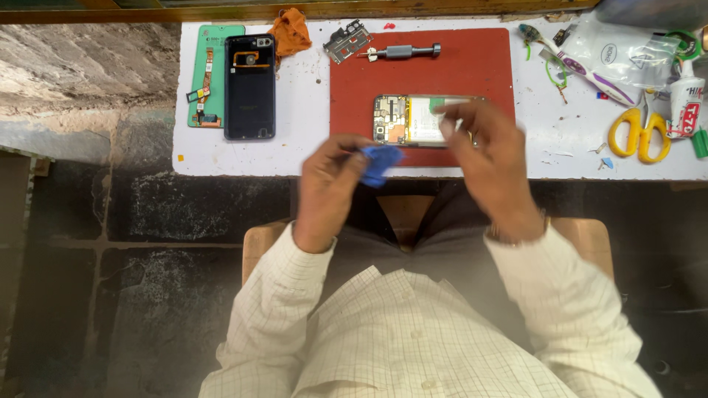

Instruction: The person repairs a smartphone at a workbench. They lift the phone's internal assembly, manipulate the battery and small components by hand, unscrew and re-tighten screws with a screwdriver, wipe parts with a blue cloth, brush the internals with a toothbrush, and press the display assembly back onto the frame.

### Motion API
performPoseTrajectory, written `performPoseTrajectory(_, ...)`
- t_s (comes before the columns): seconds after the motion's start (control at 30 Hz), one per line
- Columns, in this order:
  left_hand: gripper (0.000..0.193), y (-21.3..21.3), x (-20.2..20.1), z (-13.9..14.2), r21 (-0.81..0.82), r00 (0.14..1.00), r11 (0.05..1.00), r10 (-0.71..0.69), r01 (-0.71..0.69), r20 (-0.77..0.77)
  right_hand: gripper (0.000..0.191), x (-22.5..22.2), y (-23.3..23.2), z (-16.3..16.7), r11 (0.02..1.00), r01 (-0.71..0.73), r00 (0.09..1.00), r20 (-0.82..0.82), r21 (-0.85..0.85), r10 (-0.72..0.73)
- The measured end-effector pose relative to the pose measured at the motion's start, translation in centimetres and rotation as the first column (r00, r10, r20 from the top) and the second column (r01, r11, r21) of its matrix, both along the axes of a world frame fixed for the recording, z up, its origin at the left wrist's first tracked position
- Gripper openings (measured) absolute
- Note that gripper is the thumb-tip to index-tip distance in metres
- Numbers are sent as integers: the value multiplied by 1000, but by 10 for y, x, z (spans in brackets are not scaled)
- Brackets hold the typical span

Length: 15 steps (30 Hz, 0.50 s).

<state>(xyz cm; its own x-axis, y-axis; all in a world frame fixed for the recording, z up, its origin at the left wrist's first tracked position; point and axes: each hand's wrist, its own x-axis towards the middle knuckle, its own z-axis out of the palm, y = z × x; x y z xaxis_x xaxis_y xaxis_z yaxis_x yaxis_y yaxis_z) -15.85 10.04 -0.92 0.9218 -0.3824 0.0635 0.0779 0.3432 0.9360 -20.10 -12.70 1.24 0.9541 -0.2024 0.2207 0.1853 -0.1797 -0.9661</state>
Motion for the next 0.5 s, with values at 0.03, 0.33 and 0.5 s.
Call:
performPoseTrajectory(0.03, 13, 8, 6, 1, 69, 998, 996, 51, -54, 46, 21, 19, -8, 4, 956, 83, 994, 88, -283, -60)
performPoseTrajectory(0.33, 16, 53, 21, -6, 302, 972, 928, 177, -217, 157, 28, 137, -12, -13, 415, 190, 958, 261, -890, 121)
performPoseTrajectory(0.5, 11, 49, 24, -13, 338, 986, 929, 114, -149, 121, 13, 132, -25, -15, 604, 88, 977, 188, -792, 104)
